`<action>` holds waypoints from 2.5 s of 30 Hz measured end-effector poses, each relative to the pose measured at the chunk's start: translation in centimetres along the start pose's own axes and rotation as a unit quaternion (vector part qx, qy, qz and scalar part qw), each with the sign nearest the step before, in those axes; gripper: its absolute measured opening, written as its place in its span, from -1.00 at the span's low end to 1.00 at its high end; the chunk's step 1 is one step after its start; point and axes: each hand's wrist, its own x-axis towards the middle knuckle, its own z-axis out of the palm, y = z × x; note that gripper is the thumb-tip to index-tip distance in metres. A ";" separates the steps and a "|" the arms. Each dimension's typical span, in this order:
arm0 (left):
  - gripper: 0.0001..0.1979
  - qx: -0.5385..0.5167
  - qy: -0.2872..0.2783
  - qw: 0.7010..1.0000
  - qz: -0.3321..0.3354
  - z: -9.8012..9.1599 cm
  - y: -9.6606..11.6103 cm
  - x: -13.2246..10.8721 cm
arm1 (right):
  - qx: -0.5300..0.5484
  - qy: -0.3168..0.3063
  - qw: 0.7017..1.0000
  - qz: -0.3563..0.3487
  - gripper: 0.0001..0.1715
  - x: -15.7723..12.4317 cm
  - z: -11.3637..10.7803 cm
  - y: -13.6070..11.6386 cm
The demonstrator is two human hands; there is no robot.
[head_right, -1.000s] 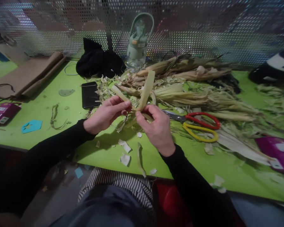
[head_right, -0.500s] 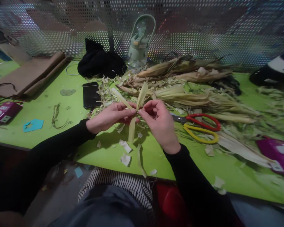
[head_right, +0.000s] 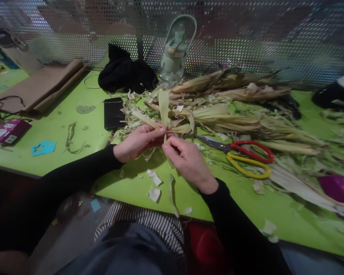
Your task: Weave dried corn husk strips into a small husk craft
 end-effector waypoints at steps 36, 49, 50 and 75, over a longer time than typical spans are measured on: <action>-0.91 0.176 -0.041 0.983 0.025 -1.4 1.1 0.7 | -0.174 0.082 0.975 -0.113 -0.77 0.2 0.1 1.4; -0.77 0.168 -0.119 0.978 -0.024 -1.3 1.5 -0.2 | -0.008 0.137 0.990 -0.013 -0.85 0.9 -0.8 1.8; -0.79 0.151 -0.107 0.982 -0.027 -1.3 1.5 -0.1 | 0.023 0.131 0.991 0.006 -0.81 1.0 -0.7 2.0; -0.81 0.408 -0.116 0.903 0.063 -1.0 0.3 -0.2 | -0.080 0.203 0.971 -0.094 -0.88 0.2 1.2 1.6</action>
